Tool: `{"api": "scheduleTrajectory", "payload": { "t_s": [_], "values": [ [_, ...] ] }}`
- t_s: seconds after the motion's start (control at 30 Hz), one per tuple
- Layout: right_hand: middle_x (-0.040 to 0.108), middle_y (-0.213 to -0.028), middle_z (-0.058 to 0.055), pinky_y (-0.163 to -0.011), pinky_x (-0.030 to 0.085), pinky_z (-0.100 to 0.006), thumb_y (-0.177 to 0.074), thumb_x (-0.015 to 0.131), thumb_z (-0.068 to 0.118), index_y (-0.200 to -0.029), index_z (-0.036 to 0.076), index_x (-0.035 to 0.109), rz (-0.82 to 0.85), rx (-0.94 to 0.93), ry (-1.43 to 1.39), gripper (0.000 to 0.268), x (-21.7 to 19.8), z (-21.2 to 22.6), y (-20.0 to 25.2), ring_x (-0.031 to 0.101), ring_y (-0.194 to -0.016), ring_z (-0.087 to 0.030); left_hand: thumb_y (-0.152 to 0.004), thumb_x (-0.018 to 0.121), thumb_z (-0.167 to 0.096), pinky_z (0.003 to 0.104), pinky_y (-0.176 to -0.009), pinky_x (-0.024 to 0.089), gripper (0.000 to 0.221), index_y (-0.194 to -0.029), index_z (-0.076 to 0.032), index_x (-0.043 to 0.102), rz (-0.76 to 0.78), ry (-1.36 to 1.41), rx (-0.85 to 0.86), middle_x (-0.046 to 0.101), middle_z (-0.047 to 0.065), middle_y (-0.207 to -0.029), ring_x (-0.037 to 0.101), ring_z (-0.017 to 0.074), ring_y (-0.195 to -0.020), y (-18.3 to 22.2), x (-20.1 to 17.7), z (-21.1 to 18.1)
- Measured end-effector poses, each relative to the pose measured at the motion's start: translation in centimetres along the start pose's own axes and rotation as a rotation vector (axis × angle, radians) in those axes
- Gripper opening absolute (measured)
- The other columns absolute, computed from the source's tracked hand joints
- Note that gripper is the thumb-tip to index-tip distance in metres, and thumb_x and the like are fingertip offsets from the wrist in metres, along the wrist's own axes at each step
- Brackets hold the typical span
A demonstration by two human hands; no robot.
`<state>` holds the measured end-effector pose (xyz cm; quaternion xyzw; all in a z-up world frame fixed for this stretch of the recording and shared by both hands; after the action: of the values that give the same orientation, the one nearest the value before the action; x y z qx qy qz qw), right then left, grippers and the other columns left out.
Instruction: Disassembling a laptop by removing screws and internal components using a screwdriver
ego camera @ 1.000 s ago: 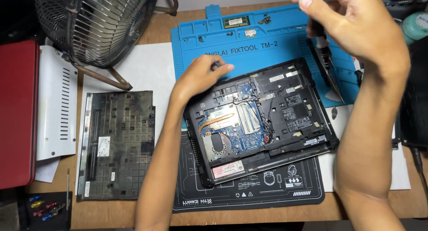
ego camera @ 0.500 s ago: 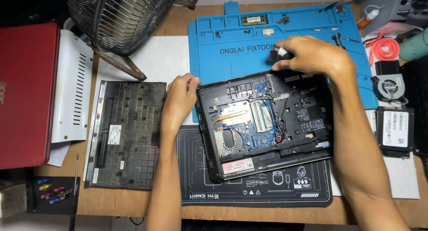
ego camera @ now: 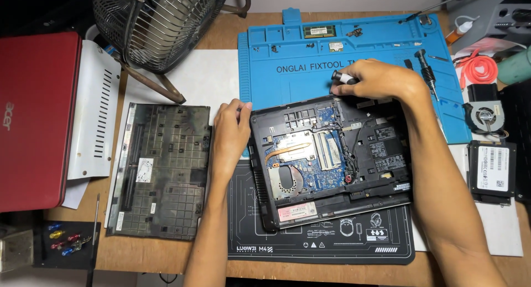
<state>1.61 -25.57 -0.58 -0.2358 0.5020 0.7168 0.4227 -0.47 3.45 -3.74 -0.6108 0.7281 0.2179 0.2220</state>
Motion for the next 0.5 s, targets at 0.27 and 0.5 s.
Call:
{"api": "scheduleTrajectory", "payload": {
  "t_s": [0.27,0.5],
  "values": [
    [0.064,-0.06,-0.008,-0.071,0.051,-0.04,-0.1,0.071,0.038,-0.075,0.006,0.078,-0.041,0.001,-0.03,0.041,0.3,-0.3,-0.5,0.065,-0.063,-0.031,-0.112,0.047,-0.031,0.043,-0.07,0.048,0.04,-0.094,-0.001,0.066,-0.022,0.064,0.0,0.053,0.015,-0.076,0.059,0.0275,-0.074,0.0,0.1,1.0],
    [0.067,-0.062,-0.01,-0.071,0.051,-0.04,-0.1,0.07,0.043,-0.076,0.004,0.079,-0.037,-0.002,-0.005,0.047,0.1,0.8,0.1,0.066,-0.065,-0.031,-0.113,0.045,-0.034,0.038,-0.061,0.045,0.045,-0.093,-0.001,0.069,-0.05,0.095,0.002,0.053,0.013,-0.059,0.053,0.0226,-0.06,0.1,-0.3,1.3]
  ]
}}
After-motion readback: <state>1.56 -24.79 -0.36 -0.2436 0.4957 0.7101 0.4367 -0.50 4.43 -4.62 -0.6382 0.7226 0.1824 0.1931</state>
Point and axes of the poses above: each hand's wrist, its own y-axis away from the middle knuckle, its own x-axis out of the palm, z = x × y, the point moved 8 cm from there along -y, towards the middle knuckle
